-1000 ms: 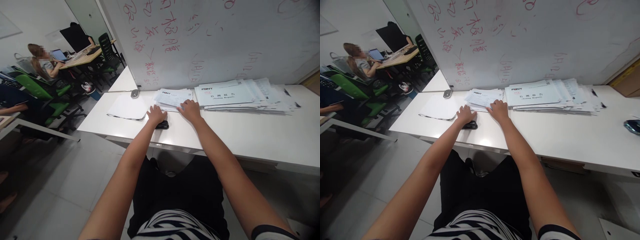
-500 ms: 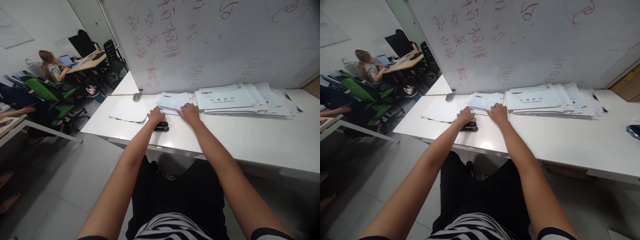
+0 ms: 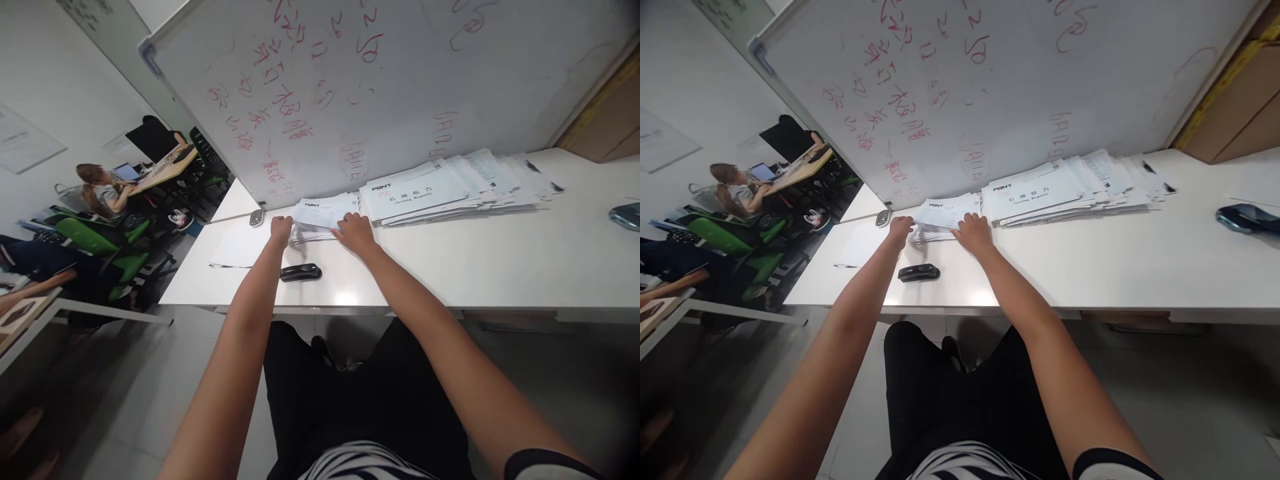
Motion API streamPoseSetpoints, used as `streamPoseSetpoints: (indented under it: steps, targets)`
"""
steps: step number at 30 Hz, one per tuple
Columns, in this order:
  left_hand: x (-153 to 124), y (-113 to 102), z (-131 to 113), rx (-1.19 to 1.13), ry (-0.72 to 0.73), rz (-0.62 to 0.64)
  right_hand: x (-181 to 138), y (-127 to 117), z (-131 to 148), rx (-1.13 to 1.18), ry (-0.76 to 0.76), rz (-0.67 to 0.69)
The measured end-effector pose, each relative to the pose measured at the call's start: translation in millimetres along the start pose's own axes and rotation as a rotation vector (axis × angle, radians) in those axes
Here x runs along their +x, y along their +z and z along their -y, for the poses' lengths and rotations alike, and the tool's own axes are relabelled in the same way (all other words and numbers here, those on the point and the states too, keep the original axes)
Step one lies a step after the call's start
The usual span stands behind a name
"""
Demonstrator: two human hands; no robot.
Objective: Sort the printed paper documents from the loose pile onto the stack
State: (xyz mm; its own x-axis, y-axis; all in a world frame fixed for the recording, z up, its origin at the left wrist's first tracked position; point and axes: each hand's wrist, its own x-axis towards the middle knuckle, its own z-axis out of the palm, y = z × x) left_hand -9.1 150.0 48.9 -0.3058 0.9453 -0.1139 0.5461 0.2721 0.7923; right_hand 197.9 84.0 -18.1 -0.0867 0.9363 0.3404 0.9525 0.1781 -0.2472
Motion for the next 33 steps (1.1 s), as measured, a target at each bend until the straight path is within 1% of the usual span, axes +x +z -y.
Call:
streamPoseSetpoints:
  steps: [6, 11, 14, 15, 17, 19, 20, 22, 23, 24, 26, 27, 28, 29, 31, 33]
  targets:
    - [-1.1, 0.2, -13.8, -0.067, -0.022, 0.097, -0.9, -2.6, 0.7, 0.003, 0.003, 0.002]
    - [-3.1, 5.4, -18.3, -0.095, 0.018, 0.09, -1.1, -3.8, 0.6, -0.002, 0.0, -0.009]
    - [-13.3, 6.9, -23.9, -0.125, 0.096, 0.052, -3.4, -4.8, 0.7, 0.022, -0.004, -0.025]
    - [-20.1, 6.0, -26.2, -0.136, 0.15, 0.036, -4.0, -5.1, 0.9, 0.044, -0.004, -0.037]
    - [-39.6, 1.0, -30.2, -0.16, 0.303, 0.005, -3.6, -5.9, 1.0, 0.118, 0.014, -0.077]
    - [-65.9, -8.4, -31.9, -0.2, 0.467, -0.014, -0.6, -8.0, 0.5, 0.255, 0.074, -0.148]
    - [-80.5, -14.5, -31.4, -0.252, 0.503, -0.023, 1.7, -10.2, 0.1, 0.368, 0.124, -0.189]
    - [-109.5, -28.7, -27.6, -0.397, 0.514, -0.027, 6.1, -17.9, -0.5, 0.694, 0.221, -0.242]
    - [-122.8, -36.4, -24.4, -0.456, 0.509, -0.029, 7.4, -23.5, -0.3, 0.892, 0.233, -0.226]
    - [-134.8, -44.4, -20.6, -0.517, 0.501, -0.047, 7.5, -30.1, 0.4, 1.089, 0.213, -0.177]
    - [-154.4, -60.0, -11.8, -0.631, 0.488, -0.083, 2.9, -45.4, 3.5, 1.402, 0.104, -0.026]
    - [-162.2, -66.9, -7.1, -0.68, 0.478, -0.106, -2.2, -53.5, 5.7, 1.501, 0.049, 0.032]
    - [-169.0, -72.7, -2.2, -0.721, 0.467, -0.125, -9.3, -61.4, 8.1, 1.562, 0.016, 0.054]
    - [-175.0, -76.9, 2.8, -0.756, 0.453, -0.141, -18.3, -68.9, 10.1, 1.59, 0.012, 0.041]
    - [-185.7, -79.5, 12.9, -0.805, 0.432, -0.143, -41.6, -82.1, 11.8, 1.56, 0.06, -0.05]
    - [-195.7, -73.1, 23.7, -0.817, 0.416, -0.09, -69.8, -92.7, 8.5, 1.452, 0.152, -0.142]
